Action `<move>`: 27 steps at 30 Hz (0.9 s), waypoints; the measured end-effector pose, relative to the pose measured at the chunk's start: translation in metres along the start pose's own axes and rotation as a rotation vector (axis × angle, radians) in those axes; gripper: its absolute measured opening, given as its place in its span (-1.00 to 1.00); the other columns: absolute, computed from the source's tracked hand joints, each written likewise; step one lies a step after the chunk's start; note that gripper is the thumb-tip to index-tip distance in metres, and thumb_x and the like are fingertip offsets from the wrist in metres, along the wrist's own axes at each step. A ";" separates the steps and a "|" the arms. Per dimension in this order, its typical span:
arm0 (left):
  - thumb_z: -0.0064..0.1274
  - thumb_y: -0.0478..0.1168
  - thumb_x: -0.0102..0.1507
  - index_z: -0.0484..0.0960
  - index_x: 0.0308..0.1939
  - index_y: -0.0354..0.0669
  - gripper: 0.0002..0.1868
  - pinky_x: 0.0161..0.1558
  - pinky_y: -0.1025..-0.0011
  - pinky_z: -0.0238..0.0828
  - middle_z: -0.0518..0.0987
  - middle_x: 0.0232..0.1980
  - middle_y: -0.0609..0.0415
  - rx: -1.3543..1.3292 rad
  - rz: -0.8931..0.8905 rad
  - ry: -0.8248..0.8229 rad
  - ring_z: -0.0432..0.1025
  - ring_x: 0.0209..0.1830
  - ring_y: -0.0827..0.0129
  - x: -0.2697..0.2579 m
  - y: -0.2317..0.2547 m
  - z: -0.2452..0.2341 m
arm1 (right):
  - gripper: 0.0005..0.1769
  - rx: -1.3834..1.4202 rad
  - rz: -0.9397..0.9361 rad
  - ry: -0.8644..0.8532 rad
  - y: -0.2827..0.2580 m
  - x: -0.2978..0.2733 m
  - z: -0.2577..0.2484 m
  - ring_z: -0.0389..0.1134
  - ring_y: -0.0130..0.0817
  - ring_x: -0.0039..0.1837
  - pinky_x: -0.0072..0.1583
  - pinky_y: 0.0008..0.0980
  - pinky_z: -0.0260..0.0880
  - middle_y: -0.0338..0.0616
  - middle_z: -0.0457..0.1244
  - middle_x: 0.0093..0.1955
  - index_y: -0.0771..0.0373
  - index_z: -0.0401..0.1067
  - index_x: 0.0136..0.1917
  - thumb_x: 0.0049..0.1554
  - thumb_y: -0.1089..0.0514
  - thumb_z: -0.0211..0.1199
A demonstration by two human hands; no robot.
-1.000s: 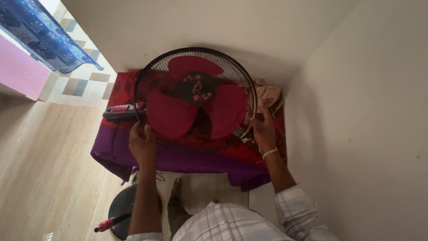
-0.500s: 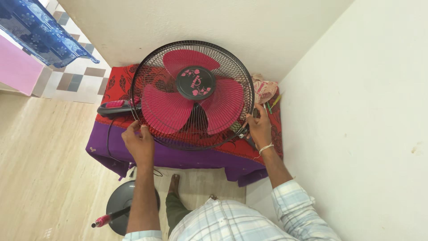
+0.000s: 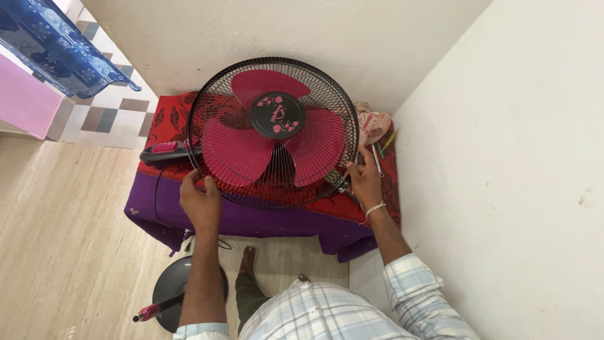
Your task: The person assembles a standing fan by attaching the red blades to the motor hub, then fitting the front and rear wire cages. They use a screwdriver to secure the cage to the fan stand. The fan is placed on a purple-covered table in a room with tiled flooring.
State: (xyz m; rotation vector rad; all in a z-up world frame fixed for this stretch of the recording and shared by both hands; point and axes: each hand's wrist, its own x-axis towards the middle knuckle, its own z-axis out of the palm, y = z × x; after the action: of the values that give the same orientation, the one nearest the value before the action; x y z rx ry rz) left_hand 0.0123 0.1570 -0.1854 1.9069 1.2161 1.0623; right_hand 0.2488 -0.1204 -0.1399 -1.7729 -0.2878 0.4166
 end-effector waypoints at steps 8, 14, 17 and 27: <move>0.13 -0.28 0.18 0.58 0.15 -0.36 -0.55 -0.07 0.16 0.55 0.69 -0.02 -0.19 0.020 0.010 -0.054 0.63 -0.22 0.08 0.002 0.019 -0.014 | -0.34 -0.020 -0.001 0.008 0.002 -0.004 0.005 0.19 -0.53 -0.50 -0.45 -0.49 0.17 -0.20 0.33 -0.32 0.24 0.07 0.56 0.23 0.26 0.16; 0.15 -0.23 0.12 0.61 0.16 -0.31 -0.49 -0.04 0.12 0.55 0.70 -0.10 -0.20 0.042 0.003 -0.103 0.63 -0.19 0.00 0.004 0.015 -0.019 | -0.32 -0.005 -0.045 0.007 0.005 -0.008 0.008 0.20 -0.54 -0.46 -0.44 -0.51 0.21 -0.17 0.33 -0.28 0.22 0.07 0.56 0.22 0.24 0.19; 0.14 -0.23 0.12 0.63 0.12 -0.31 -0.52 -0.04 0.15 0.57 0.72 -0.12 -0.18 -0.015 -0.010 -0.073 0.65 -0.17 0.02 0.005 0.008 -0.012 | -0.32 0.017 -0.044 -0.003 0.005 -0.009 0.007 0.20 -0.52 -0.46 -0.44 -0.52 0.21 -0.15 0.34 -0.24 0.23 0.05 0.55 0.22 0.23 0.19; 0.12 -0.30 0.24 0.55 0.21 -0.37 -0.55 -0.27 0.35 0.73 0.69 -0.08 -0.10 -0.364 -0.379 -0.199 0.67 -0.21 0.26 0.011 -0.004 -0.008 | -0.40 0.083 -0.035 0.033 0.011 -0.008 0.009 0.18 -0.51 -0.46 -0.44 -0.53 0.12 -0.17 0.30 -0.28 0.24 0.07 0.52 0.27 0.23 0.16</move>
State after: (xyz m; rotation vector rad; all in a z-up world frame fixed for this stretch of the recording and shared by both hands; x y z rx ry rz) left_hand 0.0065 0.1691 -0.1815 1.3994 1.1236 0.8037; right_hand 0.2373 -0.1190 -0.1515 -1.6898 -0.2735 0.3689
